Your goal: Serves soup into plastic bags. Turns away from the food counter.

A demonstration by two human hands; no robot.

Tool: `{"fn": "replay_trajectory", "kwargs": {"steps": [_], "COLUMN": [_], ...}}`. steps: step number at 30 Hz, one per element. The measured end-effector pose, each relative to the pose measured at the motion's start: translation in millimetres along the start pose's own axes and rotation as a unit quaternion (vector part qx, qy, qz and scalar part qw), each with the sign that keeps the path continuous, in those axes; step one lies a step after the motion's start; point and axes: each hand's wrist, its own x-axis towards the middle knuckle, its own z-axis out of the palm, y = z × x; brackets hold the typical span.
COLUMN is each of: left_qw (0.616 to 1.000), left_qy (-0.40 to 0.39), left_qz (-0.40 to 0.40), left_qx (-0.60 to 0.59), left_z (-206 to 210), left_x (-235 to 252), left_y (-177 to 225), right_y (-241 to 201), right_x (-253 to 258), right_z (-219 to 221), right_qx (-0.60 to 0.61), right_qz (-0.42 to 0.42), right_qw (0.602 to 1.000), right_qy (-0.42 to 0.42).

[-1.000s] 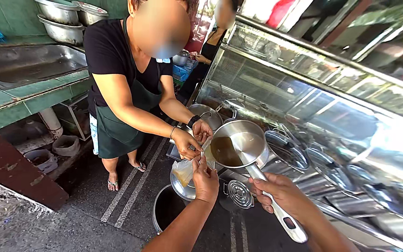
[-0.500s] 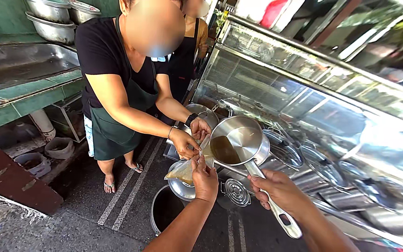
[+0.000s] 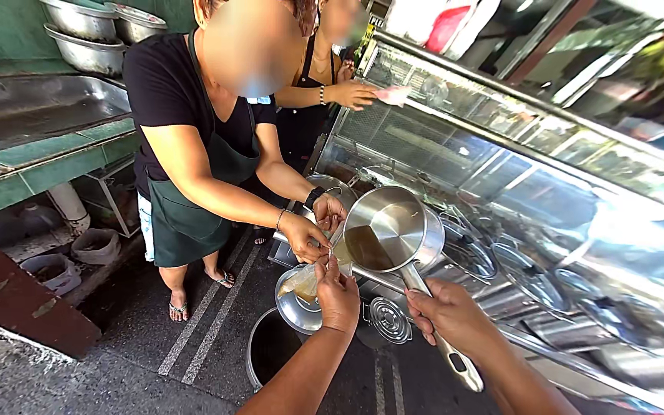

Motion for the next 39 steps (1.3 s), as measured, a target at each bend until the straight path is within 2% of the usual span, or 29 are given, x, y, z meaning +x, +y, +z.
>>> {"fn": "replay_trajectory", "kwargs": {"steps": [10, 16, 23, 29, 35, 37, 39], "left_qw": [1.0, 1.0, 1.0, 1.0, 1.0, 0.999, 0.999], "left_qy": [0.003, 0.01, 0.015, 0.017, 0.021, 0.021, 0.022], "left_qz": [0.005, 0.004, 0.014, 0.013, 0.022, 0.03, 0.039], "left_qx": [-0.004, -0.002, 0.0, 0.005, 0.001, 0.004, 0.001], "left_z": [1, 2, 2, -1, -6, -9, -12], "left_x": [0, 0, 0, -1, -1, -2, -2], "left_y": [1, 1, 2, 4, 4, 5, 5], "right_y": [-1, 5, 13, 18, 25, 28, 27], "right_x": [0, -3, 0, -2, 2, 4, 2], "right_z": [6, 15, 22, 32, 45, 47, 48], "right_qx": [-0.028, -0.103, -0.2, -0.279, -0.244, -0.181, -0.068], "right_qz": [-0.019, -0.057, -0.108, -0.19, -0.214, -0.193, -0.156], "right_qw": [0.999, 0.993, 0.972, 0.935, 0.937, 0.958, 0.981], "right_qy": [0.011, 0.027, 0.052, 0.106, 0.128, 0.113, 0.089]}}
